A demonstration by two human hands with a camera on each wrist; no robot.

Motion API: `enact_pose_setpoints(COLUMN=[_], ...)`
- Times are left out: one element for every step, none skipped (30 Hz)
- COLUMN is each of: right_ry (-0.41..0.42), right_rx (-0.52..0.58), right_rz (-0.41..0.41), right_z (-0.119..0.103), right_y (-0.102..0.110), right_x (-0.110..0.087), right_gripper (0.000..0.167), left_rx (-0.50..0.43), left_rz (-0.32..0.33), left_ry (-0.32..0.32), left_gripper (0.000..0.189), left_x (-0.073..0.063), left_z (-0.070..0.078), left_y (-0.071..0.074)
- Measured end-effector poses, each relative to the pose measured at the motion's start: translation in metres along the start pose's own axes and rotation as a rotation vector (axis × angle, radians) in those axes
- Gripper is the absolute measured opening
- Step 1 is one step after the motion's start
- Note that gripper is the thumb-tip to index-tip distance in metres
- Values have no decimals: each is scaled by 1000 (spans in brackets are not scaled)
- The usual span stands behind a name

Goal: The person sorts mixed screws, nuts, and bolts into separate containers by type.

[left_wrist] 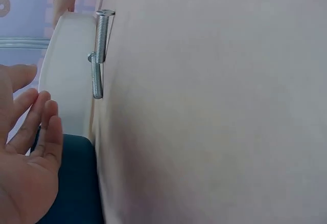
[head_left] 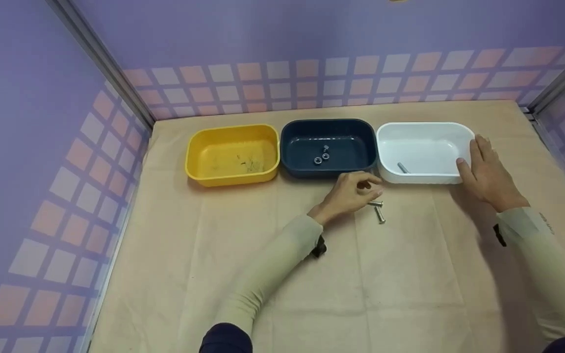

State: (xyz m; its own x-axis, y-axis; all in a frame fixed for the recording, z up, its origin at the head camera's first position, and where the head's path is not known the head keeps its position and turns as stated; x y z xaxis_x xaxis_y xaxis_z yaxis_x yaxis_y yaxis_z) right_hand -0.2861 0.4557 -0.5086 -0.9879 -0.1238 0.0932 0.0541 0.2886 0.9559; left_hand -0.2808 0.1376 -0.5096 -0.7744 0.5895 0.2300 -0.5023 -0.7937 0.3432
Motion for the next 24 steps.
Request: enact_pose_setpoints(right_ry=[-3,-4,-7,-11,-14,-16,-17,-19,-22,-25,-26,-27,-29,-30,-33,-34,-32,-30,-30,-29,-29,-27,-26,-29], right_rx=[2,5,10,17,23,29,33,38,41,42,41,40,39,39,39,40,43,46,50,52,54,55,56,53], right_rz=[-3,-8,-13,-22,-31,-38,-44,-49,-54,-58,-59,-60,-64,-68,-72,-75,-74,-73,-72,-68,-65,-61,-58,-58], right_z=[0,0,0,0,0,0,0,0,0,0,-1,-1,-2,-2,-2,-2,-3,-3,-2,-2,-1,-1,-1,0], right_y=[0,-1,-1,-2,-2,-3,-3,-3,-4,-4,-4,-4,-4,-4,-4,-4,-4,-4,-3,-3,-3,-3,-3,-3], right_x=[0,0,-1,-1,-1,-1,-1,0,0,0,0,0,1,1,1,2,2,2,2,1,1,0,0,-1], right_gripper=[80,80,80,80,81,81,81,81,81,82,82,82,82,82,83,83,82,82,82,82,81,81,81,81], left_rx=[8,16,22,36,56,68,75,83,90,98,102,103,110,116,120,128,138,146,155,163,168,176,176,173], left_rz=[-9,-18,-30,-40,-52,-62,-73,-84,-97,-108,-120,-132,-143,-153,-161,-169,-177,-183,-188,-191,-194,-195,-193,-189], left_ry=[14,27,40,51,61,70,80,91,101,111,122,132,139,144,146,146,143,138,133,129,125,123,123,123], left_gripper=[28,28,27,27,27,26,25,25,25,25,25,25,25,25,24,23,22,21,20,20,19,19,19,18], left_x=[-1,-1,-2,-3,-4,-5,-5,-6,-6,-6,-6,-6,-7,-7,-7,-7,-7,-7,-7,-7,-6,-6,-6,-6], left_z=[-2,-4,-7,-9,-12,-14,-17,-19,-21,-24,-25,-27,-28,-28,-29,-29,-29,-29,-30,-30,-30,-31,-32,-32], left_y=[0,-1,-1,-2,-2,-2,-2,-3,-3,-3,-4,-4,-4,-5,-5,-6,-7,-7,-8,-9,-10,-11,-12,-12])
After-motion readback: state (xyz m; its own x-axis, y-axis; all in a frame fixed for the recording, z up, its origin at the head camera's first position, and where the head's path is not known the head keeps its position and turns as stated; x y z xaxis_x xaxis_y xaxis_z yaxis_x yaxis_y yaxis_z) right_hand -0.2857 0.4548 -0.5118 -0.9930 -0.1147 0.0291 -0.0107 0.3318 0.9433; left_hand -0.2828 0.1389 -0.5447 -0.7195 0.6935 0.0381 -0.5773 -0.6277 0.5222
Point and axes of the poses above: each hand's wrist, its own x-axis towards the middle knuckle, its own y-axis out of the back of the hand, z = x × y, the point moved 9 cm from there along x, towards the middle knuckle, and after that the axes turned 8 degrees about -x, right-handed, at the moved point
